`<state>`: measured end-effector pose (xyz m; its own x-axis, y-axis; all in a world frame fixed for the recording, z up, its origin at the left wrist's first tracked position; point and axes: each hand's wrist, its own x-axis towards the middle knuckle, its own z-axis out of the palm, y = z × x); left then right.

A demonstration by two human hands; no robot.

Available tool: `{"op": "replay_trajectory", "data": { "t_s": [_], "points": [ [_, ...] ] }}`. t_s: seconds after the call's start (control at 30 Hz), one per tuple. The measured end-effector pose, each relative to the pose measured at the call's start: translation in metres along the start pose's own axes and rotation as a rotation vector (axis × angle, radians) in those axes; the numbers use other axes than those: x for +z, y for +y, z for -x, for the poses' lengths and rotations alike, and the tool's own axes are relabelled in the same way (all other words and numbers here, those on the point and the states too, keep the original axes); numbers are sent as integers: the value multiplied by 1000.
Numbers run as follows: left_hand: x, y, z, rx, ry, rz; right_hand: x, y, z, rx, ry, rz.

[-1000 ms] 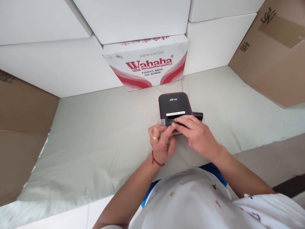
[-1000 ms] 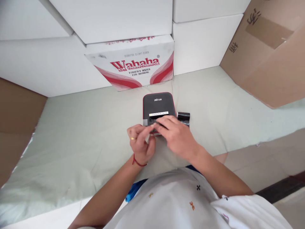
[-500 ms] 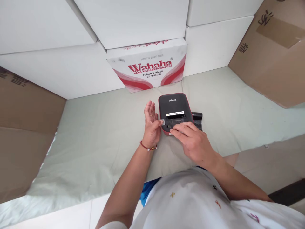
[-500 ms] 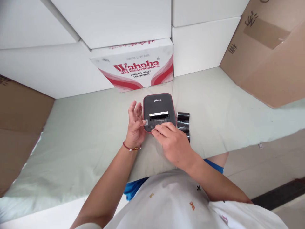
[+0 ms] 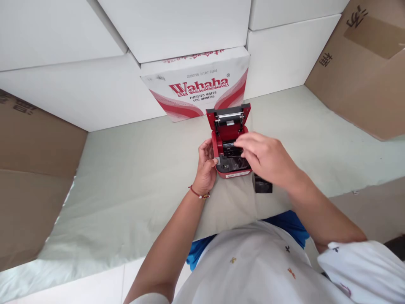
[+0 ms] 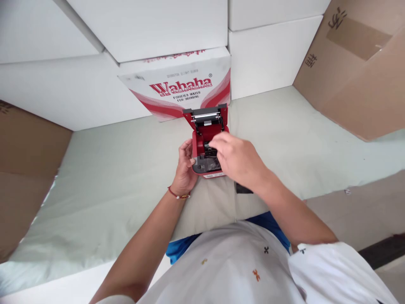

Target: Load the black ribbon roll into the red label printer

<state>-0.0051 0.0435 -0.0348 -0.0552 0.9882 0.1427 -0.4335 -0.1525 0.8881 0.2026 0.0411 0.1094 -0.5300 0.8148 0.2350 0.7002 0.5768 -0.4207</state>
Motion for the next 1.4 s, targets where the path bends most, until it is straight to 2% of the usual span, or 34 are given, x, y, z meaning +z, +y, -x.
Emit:
{"op": "replay_trajectory", "data": {
  "t_s": [0.07, 0.17, 0.27, 0.37, 0.43, 0.5, 0.57, 0.63, 0.67, 0.73, 0.83, 0.93, 1.0, 1.13, 1.27, 1.4],
  "points": [
    [1, 0, -1, -2, 13, 11, -6, 0, -29, 86, -159, 161],
    [1, 0, -3, -18, 22, 38, -1, -1, -64, 149, -372, 344],
    [-1, -2, -5, -23, 3, 52, 15, 1, -85, 168, -409, 383],
    [-2, -4, -5, -32, 0, 59, 27, 3, -91, 171, -404, 387],
    [-2, -4, -5, -38, 1, 64, 26, 0, -87, 187, -398, 402],
    [-1, -3, -4, -36, -6, 65, 15, -6, -76, 201, -371, 415],
    [0, -2, -3, -31, -14, 64, -6, -10, -57, 183, -296, 369],
    [0, -1, -2, -31, -17, 64, -34, -3, -33, 143, -193, 245],
    [0, -1, -2, -34, -19, 65, -48, 5, -21, 141, -155, 182],
    [-1, 0, -2, -45, -22, 68, -72, 34, 0, 195, -164, 116],
    [-1, 0, -3, -57, -15, 70, -85, 89, 22, 361, -249, 223],
    [-1, 1, -4, -58, -10, 69, -68, 128, 30, 509, -471, 320],
    [-1, 2, -4, -58, -5, 68, -48, 134, 31, 533, -494, 338],
    [-3, 4, -4, -50, -3, 34, -12, 113, 23, 413, -351, 312],
    [-5, 4, -5, -44, -18, 21, 11, 96, 7, 378, -424, 316],
    [-7, 2, -4, -39, -25, 26, 23, 92, -6, 334, -421, 311]
  ]
}}
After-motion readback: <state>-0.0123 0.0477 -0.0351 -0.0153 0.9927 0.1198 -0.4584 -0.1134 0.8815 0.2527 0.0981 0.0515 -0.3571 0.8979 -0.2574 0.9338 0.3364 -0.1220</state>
